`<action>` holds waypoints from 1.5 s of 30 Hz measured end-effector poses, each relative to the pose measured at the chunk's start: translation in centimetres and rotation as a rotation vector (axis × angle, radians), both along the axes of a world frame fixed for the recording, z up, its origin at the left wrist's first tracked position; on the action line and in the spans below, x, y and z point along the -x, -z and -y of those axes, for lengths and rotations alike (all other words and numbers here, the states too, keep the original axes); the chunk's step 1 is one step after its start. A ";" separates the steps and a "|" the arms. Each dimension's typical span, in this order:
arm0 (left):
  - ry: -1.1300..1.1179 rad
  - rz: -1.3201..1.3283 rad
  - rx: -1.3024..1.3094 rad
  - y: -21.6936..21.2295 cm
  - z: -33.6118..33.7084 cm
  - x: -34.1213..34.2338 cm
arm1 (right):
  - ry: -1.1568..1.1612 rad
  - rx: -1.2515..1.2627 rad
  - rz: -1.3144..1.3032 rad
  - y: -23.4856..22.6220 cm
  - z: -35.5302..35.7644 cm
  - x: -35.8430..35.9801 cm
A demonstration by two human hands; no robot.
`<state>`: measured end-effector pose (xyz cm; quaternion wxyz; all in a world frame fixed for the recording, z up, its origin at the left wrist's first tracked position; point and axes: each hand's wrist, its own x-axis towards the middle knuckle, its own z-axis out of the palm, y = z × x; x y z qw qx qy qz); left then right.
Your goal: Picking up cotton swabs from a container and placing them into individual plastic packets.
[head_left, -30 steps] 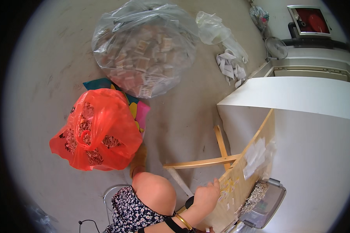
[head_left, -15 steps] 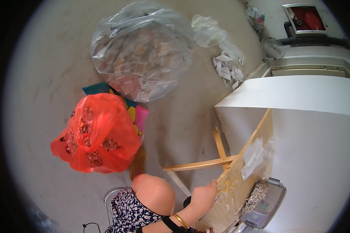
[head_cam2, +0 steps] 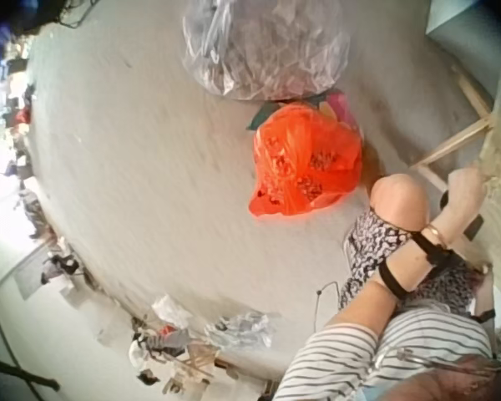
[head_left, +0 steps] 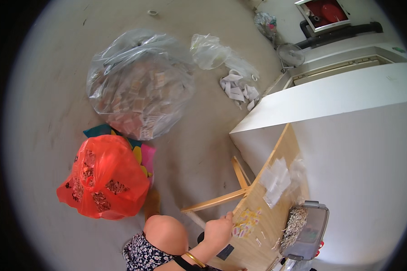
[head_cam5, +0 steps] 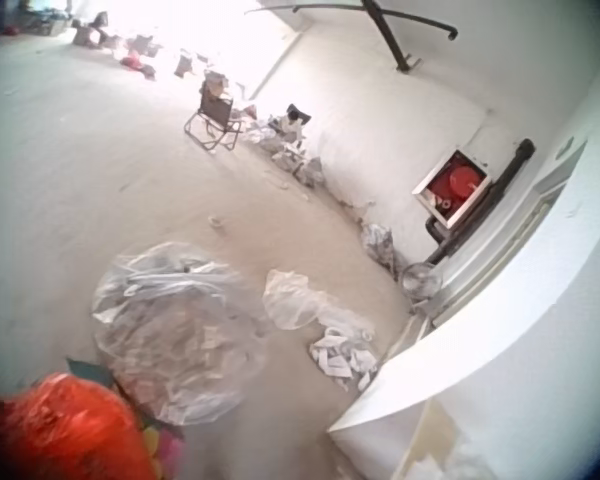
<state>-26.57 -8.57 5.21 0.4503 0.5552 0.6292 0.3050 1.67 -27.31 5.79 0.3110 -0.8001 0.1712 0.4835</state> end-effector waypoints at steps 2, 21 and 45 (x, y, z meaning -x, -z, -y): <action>-0.003 -0.021 -0.017 0.3 0.1 0.1 | -0.093 -0.034 0.015 -1.6 -0.3 2.3; 0.145 -0.408 -0.107 0.2 -0.4 0.1 | -0.337 -0.355 -0.363 3.2 4.8 -4.4; -0.109 -0.248 -0.230 0.7 8.0 9.7 | -0.698 -0.690 0.101 3.9 13.0 -10.6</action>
